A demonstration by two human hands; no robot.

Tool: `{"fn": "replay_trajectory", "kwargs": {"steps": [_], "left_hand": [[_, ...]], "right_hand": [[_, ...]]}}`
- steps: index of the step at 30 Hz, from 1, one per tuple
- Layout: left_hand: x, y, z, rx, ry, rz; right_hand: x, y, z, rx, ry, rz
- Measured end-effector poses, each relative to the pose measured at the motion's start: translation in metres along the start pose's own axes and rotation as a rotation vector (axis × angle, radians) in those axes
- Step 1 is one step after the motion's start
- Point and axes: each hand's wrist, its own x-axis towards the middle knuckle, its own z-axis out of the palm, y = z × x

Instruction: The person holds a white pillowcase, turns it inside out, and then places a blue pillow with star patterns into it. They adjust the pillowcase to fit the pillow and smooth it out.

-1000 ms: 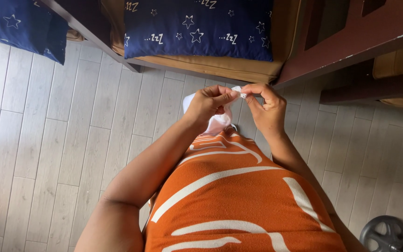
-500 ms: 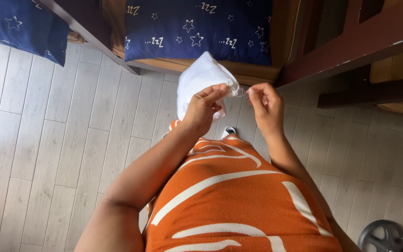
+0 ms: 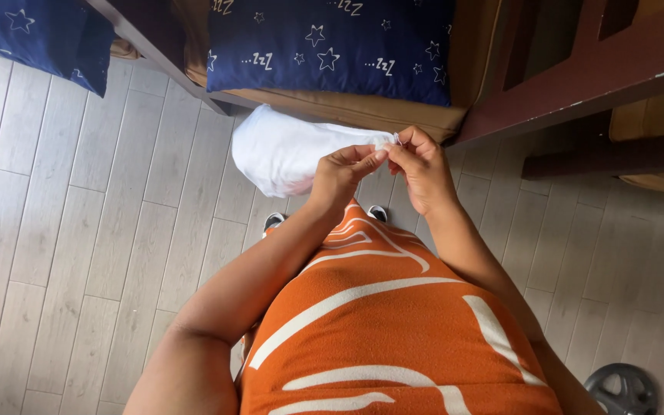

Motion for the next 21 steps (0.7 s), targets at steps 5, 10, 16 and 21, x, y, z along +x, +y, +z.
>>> {"fn": "replay_trajectory", "kwargs": {"steps": [5, 10, 16, 21], "left_hand": [[0.007, -0.009, 0.009, -0.042, 0.063, 0.088], [0.023, -0.02, 0.0, -0.056, 0.045, 0.024], [0.024, -0.015, 0.001, 0.069, 0.017, -0.067], [0.028, -0.005, 0.012, -0.039, -0.023, -0.025]], "right_hand": [[0.015, -0.004, -0.002, 0.236, 0.017, 0.162], [0.027, -0.003, -0.019, 0.311, 0.0, 0.25], [0.026, -0.019, -0.031, 0.02, -0.149, 0.196], [0.023, -0.031, -0.021, 0.126, -0.061, 0.115]]}}
